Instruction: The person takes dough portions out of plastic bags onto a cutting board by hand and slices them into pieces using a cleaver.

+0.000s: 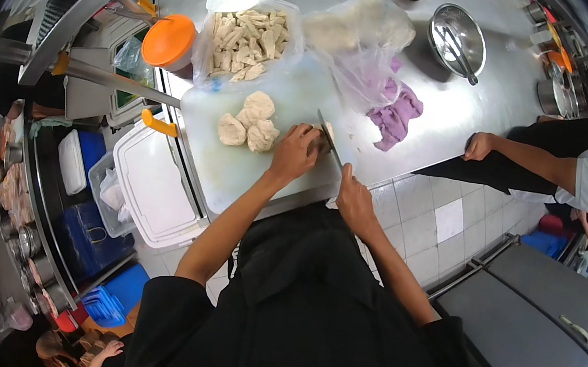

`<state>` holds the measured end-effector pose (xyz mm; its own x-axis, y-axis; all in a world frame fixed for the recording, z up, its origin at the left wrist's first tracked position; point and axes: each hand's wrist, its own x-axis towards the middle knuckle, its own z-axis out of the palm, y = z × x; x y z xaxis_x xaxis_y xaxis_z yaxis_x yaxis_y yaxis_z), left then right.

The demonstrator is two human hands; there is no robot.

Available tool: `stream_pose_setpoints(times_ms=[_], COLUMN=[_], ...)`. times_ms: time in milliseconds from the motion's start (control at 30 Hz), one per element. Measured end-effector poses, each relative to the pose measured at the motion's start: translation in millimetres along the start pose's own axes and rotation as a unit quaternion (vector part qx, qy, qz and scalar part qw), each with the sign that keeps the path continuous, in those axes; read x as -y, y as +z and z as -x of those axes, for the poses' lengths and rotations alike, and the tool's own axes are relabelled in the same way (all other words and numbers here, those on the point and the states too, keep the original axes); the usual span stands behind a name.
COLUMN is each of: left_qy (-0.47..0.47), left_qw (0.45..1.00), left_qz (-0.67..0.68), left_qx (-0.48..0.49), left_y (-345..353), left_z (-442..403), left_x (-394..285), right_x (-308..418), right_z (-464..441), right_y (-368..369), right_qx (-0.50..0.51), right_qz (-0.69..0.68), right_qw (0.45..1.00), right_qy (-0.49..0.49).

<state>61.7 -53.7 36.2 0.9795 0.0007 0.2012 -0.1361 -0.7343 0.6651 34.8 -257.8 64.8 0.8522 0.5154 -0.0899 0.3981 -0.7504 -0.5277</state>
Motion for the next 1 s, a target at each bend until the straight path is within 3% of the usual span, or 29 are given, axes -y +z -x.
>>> stream_pose_setpoints(times_ms=[100,167,300,433,533,800,933,1000], left_qy=[-0.007,0.046,0.008,0.024,0.020,0.029,0.027,0.019], left_qw=[0.997,0.997,0.999,0.998,0.997,0.996,0.999,0.999], left_qz=[0.053,0.035,-0.002,0.011,0.030,0.020,0.002,-0.005], left_qx=[-0.049,-0.048,-0.044,-0.057,-0.075,-0.080,-0.047,-0.027], left_y=[3.6,2.7,2.6,6.4,7.6,3.3,3.6,5.4], left_z=[5.8,8.3,7.9,4.0,9.5,18.0,12.6,21.4], left_x=[8.4,15.2,3.7,9.5,12.4,14.4,23.4,22.8], right_x=[1.8,15.9,39.5,30.9,20.5,48.4,32.1,26.7], right_z=[-10.1,-6.4,9.9,2.6,-22.6,-2.7,-6.5,-17.1], right_y=[-16.3,-29.8,-38.9,-22.6,-12.2,-40.2,-6.6,1.1], right_qx=[0.026,0.033,0.090,0.083,0.027,0.062,0.067,0.017], right_qz=[-0.005,0.000,0.041,0.006,-0.003,0.012,0.013,0.015], right_qw=[1.000,0.999,0.993,0.993,1.000,0.998,0.996,1.000], right_qy=[0.014,0.027,0.067,0.078,0.001,0.026,0.060,-0.004])
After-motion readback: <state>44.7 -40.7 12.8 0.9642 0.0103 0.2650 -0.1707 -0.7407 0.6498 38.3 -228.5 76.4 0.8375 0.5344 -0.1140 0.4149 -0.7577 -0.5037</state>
